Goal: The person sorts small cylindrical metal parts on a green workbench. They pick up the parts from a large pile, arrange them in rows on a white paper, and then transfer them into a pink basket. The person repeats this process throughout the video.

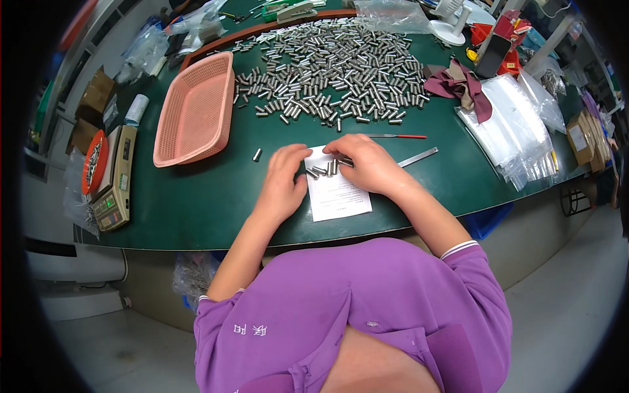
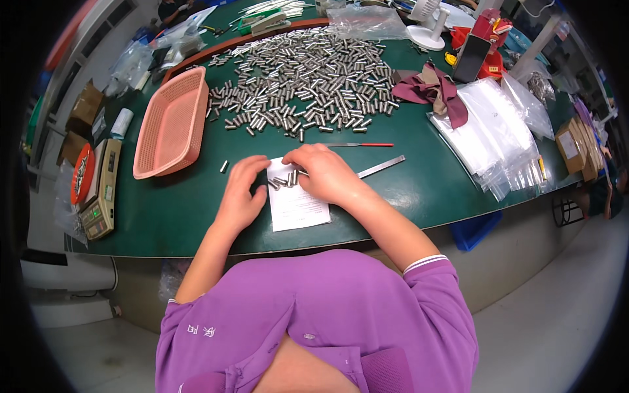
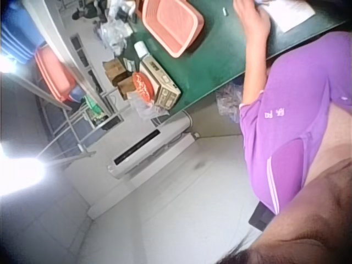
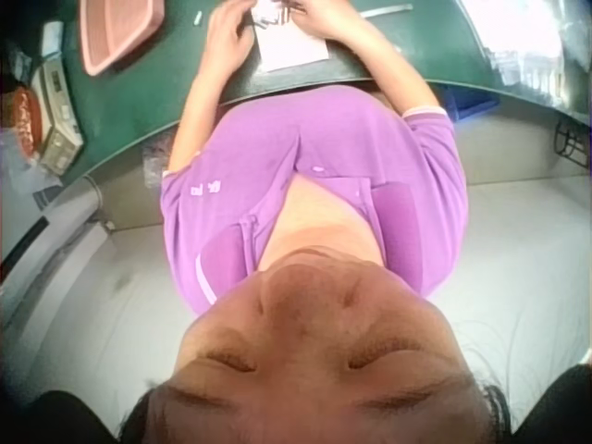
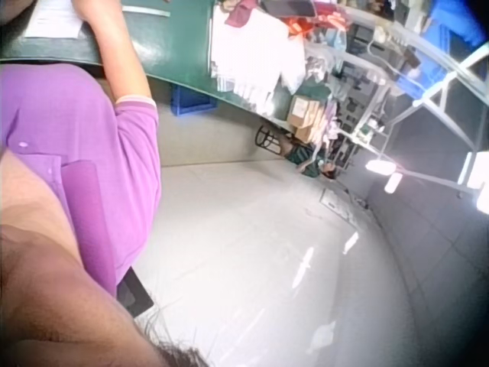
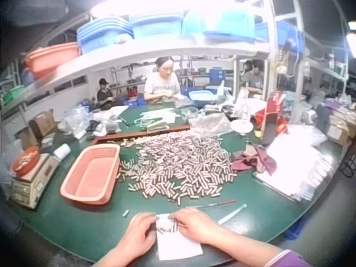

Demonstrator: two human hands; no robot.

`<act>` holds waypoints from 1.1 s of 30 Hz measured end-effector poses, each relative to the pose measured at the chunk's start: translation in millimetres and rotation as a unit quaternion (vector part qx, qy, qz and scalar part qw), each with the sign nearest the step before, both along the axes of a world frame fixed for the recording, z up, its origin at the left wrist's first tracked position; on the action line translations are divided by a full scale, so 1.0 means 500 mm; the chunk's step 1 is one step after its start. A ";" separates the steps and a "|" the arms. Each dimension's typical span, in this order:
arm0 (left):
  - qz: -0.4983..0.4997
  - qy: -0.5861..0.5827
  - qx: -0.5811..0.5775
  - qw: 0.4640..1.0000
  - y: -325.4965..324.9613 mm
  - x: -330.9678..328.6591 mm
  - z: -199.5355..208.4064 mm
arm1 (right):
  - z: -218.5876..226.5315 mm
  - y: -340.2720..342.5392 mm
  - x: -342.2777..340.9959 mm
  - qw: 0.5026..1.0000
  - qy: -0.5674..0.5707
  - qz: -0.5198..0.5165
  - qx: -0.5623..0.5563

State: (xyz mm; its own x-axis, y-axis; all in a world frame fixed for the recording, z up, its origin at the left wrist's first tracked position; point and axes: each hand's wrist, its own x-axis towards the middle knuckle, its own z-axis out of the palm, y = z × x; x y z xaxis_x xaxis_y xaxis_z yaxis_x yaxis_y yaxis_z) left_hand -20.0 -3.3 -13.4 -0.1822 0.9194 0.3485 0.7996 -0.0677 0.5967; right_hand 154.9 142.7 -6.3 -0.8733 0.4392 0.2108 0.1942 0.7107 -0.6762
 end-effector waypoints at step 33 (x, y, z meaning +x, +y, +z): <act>0.033 -0.065 -0.019 0.997 -0.010 0.041 -0.038 | -0.001 -0.027 -0.021 0.995 0.009 0.074 0.073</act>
State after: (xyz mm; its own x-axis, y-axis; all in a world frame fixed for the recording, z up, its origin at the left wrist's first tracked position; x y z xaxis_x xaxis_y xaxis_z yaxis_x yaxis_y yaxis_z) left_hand 0.4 -8.1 -32.4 -0.2844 0.9160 0.2828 0.7171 0.0075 0.6969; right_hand 144.5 129.2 -6.7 -0.9215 0.2695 0.2796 0.0681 0.8210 -0.5668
